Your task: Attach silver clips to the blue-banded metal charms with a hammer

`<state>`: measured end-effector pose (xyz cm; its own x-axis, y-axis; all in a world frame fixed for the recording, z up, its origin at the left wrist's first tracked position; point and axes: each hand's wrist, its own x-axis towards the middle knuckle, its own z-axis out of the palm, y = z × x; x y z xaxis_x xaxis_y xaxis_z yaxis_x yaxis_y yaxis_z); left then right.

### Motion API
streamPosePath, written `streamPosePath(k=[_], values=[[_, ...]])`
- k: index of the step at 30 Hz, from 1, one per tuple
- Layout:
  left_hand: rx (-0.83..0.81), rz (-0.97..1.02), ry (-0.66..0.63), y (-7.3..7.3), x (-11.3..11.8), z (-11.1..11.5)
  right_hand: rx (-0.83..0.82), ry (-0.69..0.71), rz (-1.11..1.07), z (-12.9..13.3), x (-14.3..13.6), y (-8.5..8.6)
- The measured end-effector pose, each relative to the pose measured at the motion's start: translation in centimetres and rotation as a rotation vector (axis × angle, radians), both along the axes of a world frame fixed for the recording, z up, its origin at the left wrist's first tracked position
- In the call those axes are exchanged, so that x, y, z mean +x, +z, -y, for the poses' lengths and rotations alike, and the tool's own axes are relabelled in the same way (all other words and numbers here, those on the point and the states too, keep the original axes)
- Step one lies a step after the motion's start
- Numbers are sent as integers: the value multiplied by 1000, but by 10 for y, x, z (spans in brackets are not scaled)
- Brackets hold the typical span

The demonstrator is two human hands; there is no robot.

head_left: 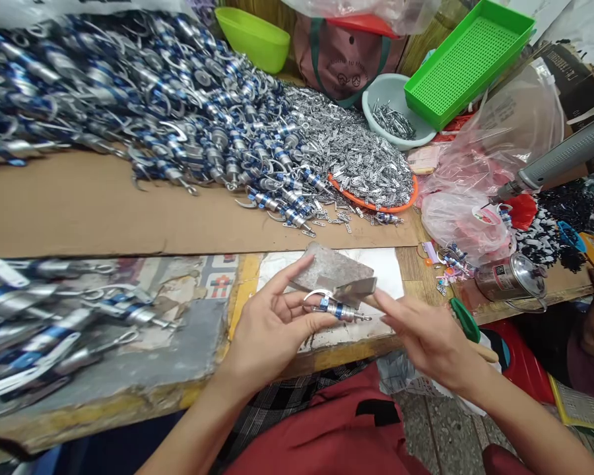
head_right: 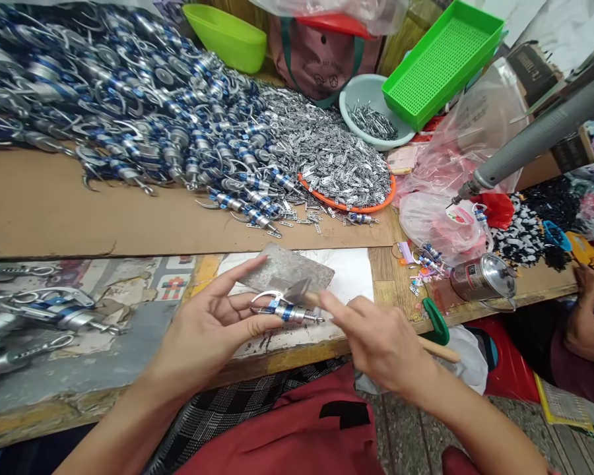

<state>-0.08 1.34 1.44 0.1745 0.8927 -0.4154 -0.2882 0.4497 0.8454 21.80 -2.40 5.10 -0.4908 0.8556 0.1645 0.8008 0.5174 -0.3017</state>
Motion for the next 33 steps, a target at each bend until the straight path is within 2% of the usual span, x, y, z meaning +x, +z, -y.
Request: streamPosePath(k=[4,6,8,10,12,16,18,20,23,24,26,29,31,33], values=[[31,-48,-12,-2,-1,2,-25,-238,-105,-9,34,-21],[68,-123,-10,-4,-1,4,-74,-350,19,-18,49,-29],[142,-177,45,-6,-1,8,-67,-388,163,-32,53,-34],[274,-223,97,-6,-2,11,20,-367,208,-51,40,-34],[445,-291,75,-5,-3,13,89,-312,193,-77,13,-33],[736,-429,54,-6,-5,10,-41,-227,320,-128,-46,-31],[820,-465,82,-8,-7,8,-63,-225,333,-143,-61,-31],[872,-493,96,-11,-8,6,-68,-235,323,-149,-63,-29],[910,-485,90,-16,-10,5,-64,-255,272,-142,-50,-24],[911,-472,79,-18,-10,4,-64,-268,192,-134,-46,-21],[890,-441,65,-21,-10,5,-94,-265,-110,-113,-42,-14],[799,-383,74,-25,-9,6,-168,-117,-624,-73,-48,-7],[740,-355,76,-26,-7,6,-163,13,-758,-53,-56,-7],[738,-356,81,-24,-7,5,-157,77,-819,-44,-62,-11]])
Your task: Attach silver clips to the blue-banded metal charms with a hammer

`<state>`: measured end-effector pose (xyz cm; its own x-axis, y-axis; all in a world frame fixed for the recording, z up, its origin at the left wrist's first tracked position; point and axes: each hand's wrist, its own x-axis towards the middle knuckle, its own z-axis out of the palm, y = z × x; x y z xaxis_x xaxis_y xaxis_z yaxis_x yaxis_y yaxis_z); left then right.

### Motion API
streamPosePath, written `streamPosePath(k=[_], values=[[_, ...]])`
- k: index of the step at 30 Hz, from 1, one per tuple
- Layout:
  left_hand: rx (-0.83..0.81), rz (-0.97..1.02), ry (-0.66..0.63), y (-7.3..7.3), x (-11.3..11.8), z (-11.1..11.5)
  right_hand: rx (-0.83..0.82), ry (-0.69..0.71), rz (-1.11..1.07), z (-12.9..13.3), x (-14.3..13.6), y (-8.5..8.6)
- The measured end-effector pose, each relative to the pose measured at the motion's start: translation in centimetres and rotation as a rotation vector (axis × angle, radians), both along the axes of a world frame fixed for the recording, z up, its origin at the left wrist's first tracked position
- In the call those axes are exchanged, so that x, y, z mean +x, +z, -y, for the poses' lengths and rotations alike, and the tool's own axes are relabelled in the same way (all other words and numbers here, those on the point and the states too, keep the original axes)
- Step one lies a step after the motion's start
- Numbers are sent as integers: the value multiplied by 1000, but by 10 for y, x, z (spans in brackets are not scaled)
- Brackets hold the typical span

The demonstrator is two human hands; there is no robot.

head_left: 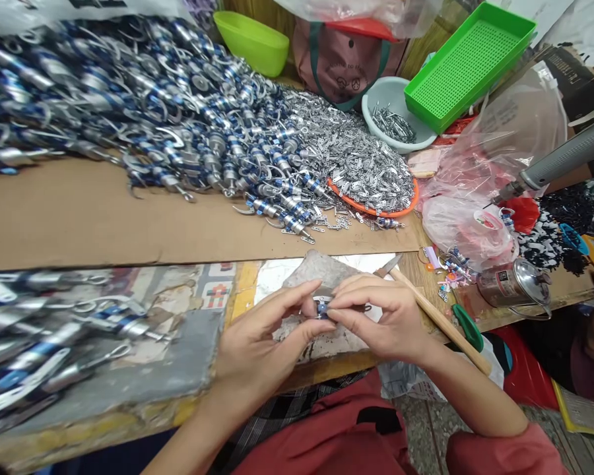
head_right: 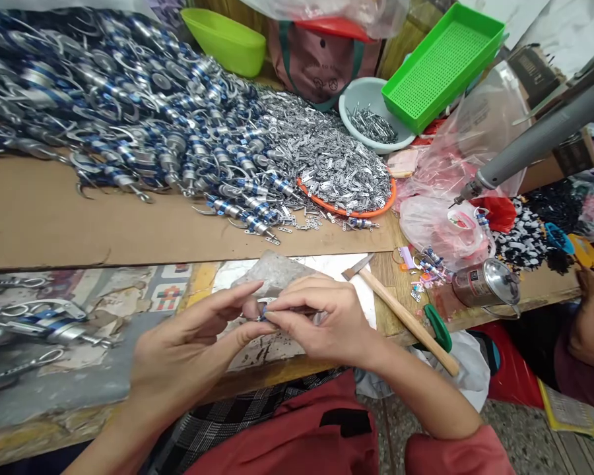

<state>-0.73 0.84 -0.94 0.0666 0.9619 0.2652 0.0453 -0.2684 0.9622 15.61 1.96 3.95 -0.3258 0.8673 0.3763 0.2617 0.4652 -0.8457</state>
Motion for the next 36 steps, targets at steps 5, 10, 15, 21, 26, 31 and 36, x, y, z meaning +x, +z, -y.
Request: streamPosePath(k=[5,10,15,21,26,31,36], values=[[121,-40,-3,10,-1,-4,-43,18,-78,-3,-2,-10],[22,94,-27,17,-2,-2,155,-2,29,4,9,-12],[-112,79,-32,27,-1,0,647,106,420,10,23,-9],[52,-106,-113,37,-8,-5,702,123,480,8,26,-1],[-16,-81,-68,35,-6,1,578,6,359,15,21,-10],[-445,241,-55,27,4,15,271,7,273,16,22,-1],[-579,303,-45,20,7,15,103,-129,542,-41,27,0]])
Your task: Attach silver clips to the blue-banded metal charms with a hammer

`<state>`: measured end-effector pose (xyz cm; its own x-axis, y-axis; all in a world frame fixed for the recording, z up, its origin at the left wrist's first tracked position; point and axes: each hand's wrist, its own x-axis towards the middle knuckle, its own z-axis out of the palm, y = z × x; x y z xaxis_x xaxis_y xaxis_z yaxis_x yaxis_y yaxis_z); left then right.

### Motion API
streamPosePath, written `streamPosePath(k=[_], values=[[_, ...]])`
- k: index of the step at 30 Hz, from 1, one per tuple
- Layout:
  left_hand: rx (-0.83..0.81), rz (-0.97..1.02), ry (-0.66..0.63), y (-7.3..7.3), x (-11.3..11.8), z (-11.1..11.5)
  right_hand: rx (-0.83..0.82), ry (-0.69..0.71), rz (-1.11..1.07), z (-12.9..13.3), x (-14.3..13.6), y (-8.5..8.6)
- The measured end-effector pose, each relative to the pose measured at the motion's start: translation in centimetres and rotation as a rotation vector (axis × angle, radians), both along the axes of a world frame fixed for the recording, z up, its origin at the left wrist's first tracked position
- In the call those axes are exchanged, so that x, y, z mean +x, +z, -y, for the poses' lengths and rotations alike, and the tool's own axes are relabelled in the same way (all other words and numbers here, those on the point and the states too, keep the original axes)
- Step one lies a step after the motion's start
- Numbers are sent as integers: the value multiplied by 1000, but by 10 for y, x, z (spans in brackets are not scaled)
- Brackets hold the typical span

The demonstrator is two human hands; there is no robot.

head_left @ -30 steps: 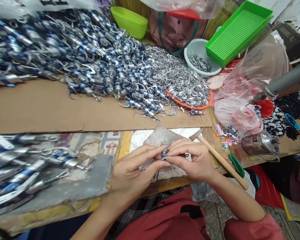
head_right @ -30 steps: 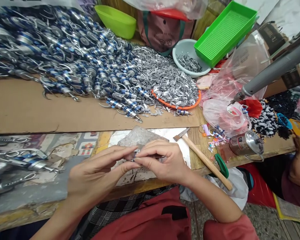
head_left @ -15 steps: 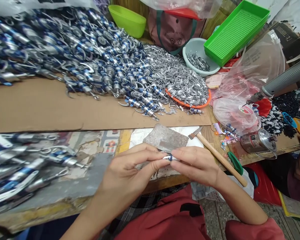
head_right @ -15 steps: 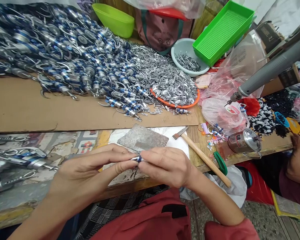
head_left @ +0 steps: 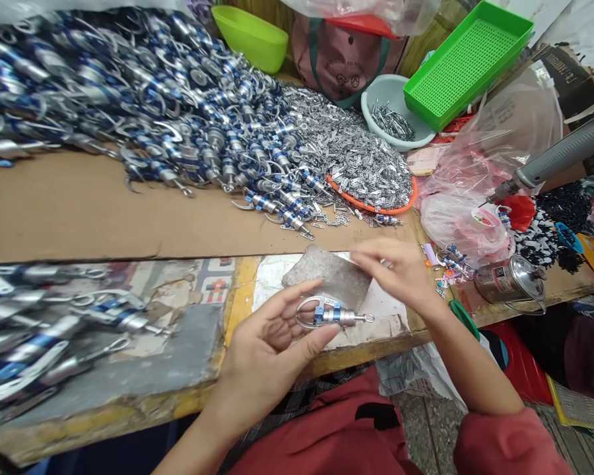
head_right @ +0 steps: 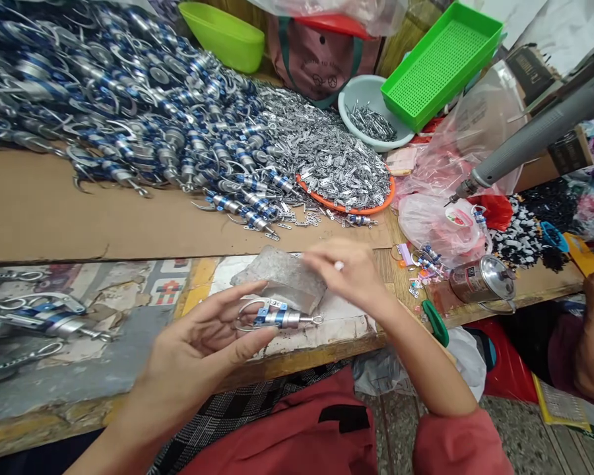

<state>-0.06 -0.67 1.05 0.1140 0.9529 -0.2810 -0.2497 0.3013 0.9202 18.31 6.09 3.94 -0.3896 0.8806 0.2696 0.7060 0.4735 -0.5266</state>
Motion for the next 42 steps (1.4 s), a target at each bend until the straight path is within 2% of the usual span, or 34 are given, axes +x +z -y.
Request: streamPosePath(k=[2,4,7,10,13,15,18,20,22,25,29,31,34,38,40,42], values=[[-46,22,-21,-1,1,-2,0,-165,310,-31,-6,-8],[-91,25,-55,-1,3,-3,-30,-215,527,-56,-19,-15],[-140,33,-77,1,5,-5,-50,-207,613,-72,-37,-19],[-158,55,-53,1,6,-6,-67,-189,662,-75,-39,-17],[-153,74,-30,-3,4,-6,-38,-161,552,-68,-23,-15],[-135,92,-35,-5,4,-6,20,-101,324,-54,-10,-13],[-118,104,-51,-3,4,-6,52,76,-83,-20,-1,-7],[-117,105,-65,-1,4,-6,79,224,-211,5,-2,-3],[-109,108,-61,0,4,-7,132,316,-178,24,-3,1],[-80,117,-76,-3,4,-7,111,306,-23,37,0,9],[-84,100,-73,-4,4,-7,-68,338,104,32,3,18],[-94,106,-53,-2,5,-6,-95,363,98,26,0,16],[-104,145,-58,4,6,-5,-106,350,61,17,-11,5],[-102,149,-60,5,6,-5,-32,244,-37,20,-19,-8],[-91,131,-48,2,6,-5,71,139,-129,28,-9,-7],[-72,114,-52,-4,5,-6,143,-58,-161,40,13,-6]])
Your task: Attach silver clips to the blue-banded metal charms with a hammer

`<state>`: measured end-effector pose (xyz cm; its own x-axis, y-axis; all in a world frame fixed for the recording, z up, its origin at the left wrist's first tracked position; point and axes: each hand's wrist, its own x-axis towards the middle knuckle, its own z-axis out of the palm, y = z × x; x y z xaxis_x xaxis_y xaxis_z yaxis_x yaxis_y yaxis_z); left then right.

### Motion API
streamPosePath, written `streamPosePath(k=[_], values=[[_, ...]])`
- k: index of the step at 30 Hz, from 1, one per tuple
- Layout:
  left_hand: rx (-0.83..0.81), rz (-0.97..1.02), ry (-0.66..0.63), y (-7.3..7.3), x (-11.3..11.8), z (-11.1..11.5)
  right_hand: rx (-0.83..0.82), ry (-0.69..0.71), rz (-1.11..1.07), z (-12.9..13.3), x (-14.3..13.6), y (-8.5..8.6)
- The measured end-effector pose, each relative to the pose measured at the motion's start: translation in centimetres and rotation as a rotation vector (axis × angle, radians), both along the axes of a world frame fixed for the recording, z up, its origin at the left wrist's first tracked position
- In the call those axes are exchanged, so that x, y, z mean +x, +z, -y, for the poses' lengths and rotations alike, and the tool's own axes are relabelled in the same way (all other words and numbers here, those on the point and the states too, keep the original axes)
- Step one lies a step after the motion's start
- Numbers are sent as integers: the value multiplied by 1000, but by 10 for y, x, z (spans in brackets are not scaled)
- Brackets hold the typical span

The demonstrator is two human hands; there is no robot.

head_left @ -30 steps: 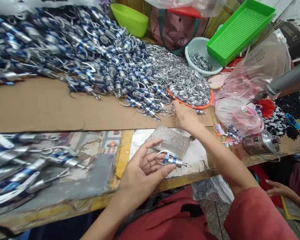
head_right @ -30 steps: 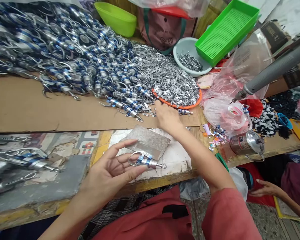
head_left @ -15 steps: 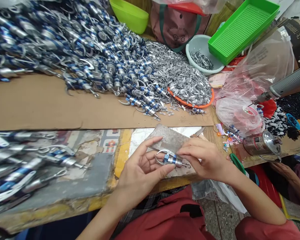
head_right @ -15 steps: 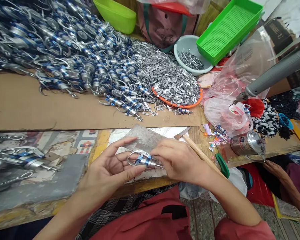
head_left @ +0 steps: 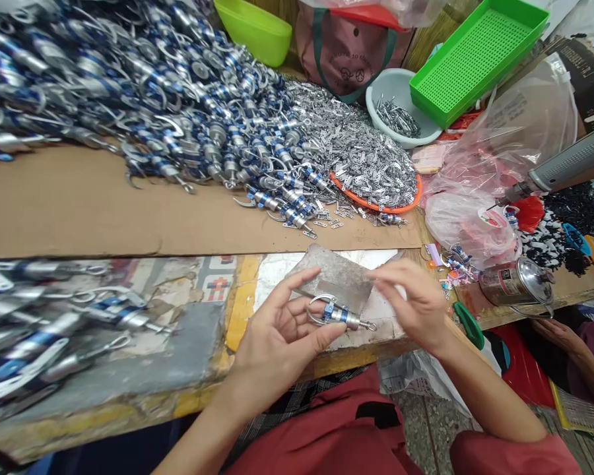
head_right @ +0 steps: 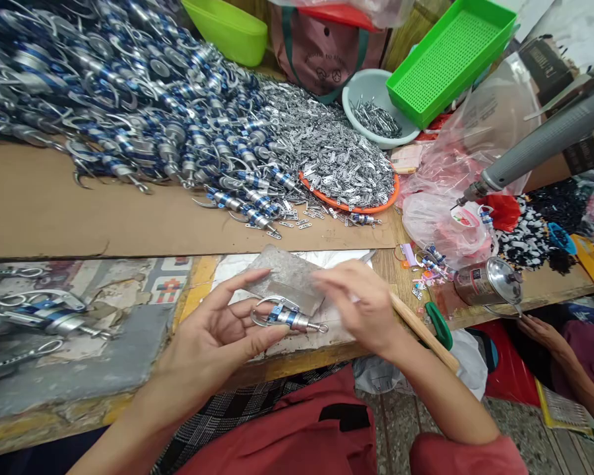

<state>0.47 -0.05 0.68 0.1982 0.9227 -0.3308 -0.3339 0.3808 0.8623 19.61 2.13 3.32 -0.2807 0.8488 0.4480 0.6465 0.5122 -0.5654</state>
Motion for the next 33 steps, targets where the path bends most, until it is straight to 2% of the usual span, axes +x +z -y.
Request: streamPosePath(k=[1,3,5,7,9,11,16,18,21,26,29,31,33], values=[[13,-6,-6,-3,0,-1,-1,-123,24,6,15,-1],[36,-9,-23,-8,-1,-2,-111,-293,234,16,45,-6],[46,-10,-30,-11,-2,-2,-241,-337,488,23,69,-15],[47,-16,-26,-12,-2,-3,-296,-334,600,27,78,-22],[48,-21,-24,-11,-3,-3,-259,-310,550,29,74,-20],[43,-20,-27,-10,-2,-2,-167,-238,453,32,61,-9],[25,-1,-28,-7,-2,-2,2,82,415,43,32,27],[20,2,-37,-6,-3,-3,12,130,454,44,27,32],[13,-7,-38,-3,-4,-4,-57,152,546,44,22,30],[-11,-3,-8,6,1,-4,-71,120,467,48,21,22],[-11,-48,-34,12,2,-3,-134,60,358,44,35,11],[25,-150,5,14,-9,-2,-134,-70,263,36,53,0],[115,-345,173,10,-37,-4,-180,-218,265,27,74,-12]])
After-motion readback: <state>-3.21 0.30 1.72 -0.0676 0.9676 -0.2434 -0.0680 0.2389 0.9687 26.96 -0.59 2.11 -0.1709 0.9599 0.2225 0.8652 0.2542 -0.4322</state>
